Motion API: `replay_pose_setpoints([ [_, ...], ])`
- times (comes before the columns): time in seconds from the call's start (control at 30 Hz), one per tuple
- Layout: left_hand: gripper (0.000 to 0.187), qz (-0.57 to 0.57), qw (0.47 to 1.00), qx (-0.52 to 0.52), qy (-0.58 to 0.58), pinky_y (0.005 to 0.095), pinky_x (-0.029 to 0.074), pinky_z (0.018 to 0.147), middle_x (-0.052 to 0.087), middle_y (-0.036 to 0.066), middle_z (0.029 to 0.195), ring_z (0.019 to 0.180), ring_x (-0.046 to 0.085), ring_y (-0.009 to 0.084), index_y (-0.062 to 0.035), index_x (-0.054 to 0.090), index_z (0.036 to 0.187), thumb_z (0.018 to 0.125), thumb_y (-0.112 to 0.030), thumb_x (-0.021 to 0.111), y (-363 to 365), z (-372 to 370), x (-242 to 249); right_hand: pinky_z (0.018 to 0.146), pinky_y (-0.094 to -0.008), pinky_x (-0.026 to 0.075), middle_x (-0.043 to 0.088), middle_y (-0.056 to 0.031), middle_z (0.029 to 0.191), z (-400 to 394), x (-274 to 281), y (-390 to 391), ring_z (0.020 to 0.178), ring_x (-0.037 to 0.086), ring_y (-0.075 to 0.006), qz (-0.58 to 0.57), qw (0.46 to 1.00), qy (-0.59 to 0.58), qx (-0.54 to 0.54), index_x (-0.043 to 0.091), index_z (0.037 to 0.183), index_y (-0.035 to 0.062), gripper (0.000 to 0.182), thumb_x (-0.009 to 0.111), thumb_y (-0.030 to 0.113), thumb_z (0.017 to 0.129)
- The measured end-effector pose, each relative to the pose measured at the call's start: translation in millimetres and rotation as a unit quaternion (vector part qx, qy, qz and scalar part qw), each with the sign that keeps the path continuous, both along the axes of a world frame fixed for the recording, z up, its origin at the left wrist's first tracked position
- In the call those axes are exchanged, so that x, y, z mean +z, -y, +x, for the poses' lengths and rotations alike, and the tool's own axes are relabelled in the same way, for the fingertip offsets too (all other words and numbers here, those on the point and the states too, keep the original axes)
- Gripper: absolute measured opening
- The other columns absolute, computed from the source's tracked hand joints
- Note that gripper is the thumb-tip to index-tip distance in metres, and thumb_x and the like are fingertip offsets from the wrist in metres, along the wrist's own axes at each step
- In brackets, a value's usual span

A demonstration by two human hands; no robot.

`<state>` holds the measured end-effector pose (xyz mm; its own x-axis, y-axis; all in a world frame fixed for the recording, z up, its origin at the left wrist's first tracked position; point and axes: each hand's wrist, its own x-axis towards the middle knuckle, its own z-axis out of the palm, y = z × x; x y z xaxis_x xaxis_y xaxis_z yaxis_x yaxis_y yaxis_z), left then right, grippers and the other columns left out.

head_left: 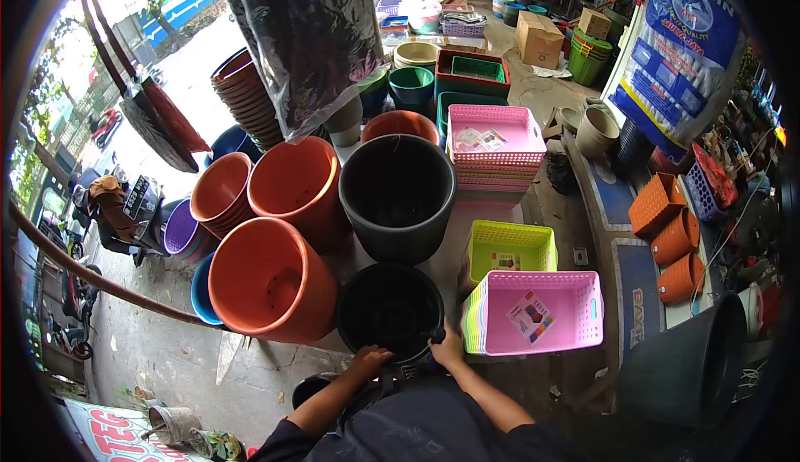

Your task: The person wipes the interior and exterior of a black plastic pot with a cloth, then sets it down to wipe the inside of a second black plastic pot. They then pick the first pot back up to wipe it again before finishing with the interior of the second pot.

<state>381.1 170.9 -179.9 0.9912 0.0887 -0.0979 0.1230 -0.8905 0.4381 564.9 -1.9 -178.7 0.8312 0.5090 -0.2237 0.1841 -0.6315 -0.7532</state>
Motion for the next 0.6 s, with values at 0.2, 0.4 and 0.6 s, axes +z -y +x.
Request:
replay_pose_setpoints([
  [0.2,0.031,0.009,1.000,0.005,-0.008,0.0395,0.051,0.082,0.069,0.001,0.104,0.096,0.064,0.0258,-0.0177,0.069,0.108,0.079,-0.011,0.060,0.7,2.9,-1.4,0.089,-0.0486,0.049,0.061,-0.0298,0.111,-0.8,14.2,-5.1,0.102,0.061,-0.0457,-0.094,0.995,-0.014,0.020,0.021,0.152,0.0058,0.094,0.072,0.020,0.075],
  [0.4,0.028,0.010,0.999,0.016,0.034,0.0409,0.051,0.079,0.068,0.002,0.100,0.091,0.063,0.0264,-0.0178,0.070,0.103,0.080,-0.011,0.057,1.5,0.9,-7.5,0.087,-0.0500,0.050,0.058,-0.0309,0.116,0.7,19.9,-9.3,0.104,0.059,-0.0468,-0.120,0.991,-0.028,0.045,0.010,0.154,0.0088,0.098,0.070,0.017,0.077],
  [0.6,0.032,0.047,0.997,0.028,-0.047,0.0373,0.048,0.085,0.065,0.002,0.103,0.099,0.061,0.0221,-0.0188,0.068,0.108,0.077,-0.013,0.060,4.8,3.6,0.2,0.089,-0.0502,0.049,0.058,-0.0304,0.117,-0.4,7.8,-8.6,0.105,0.059,-0.0460,-0.117,0.992,-0.011,0.042,0.011,0.154,0.0087,0.097,0.070,0.017,0.077],
])
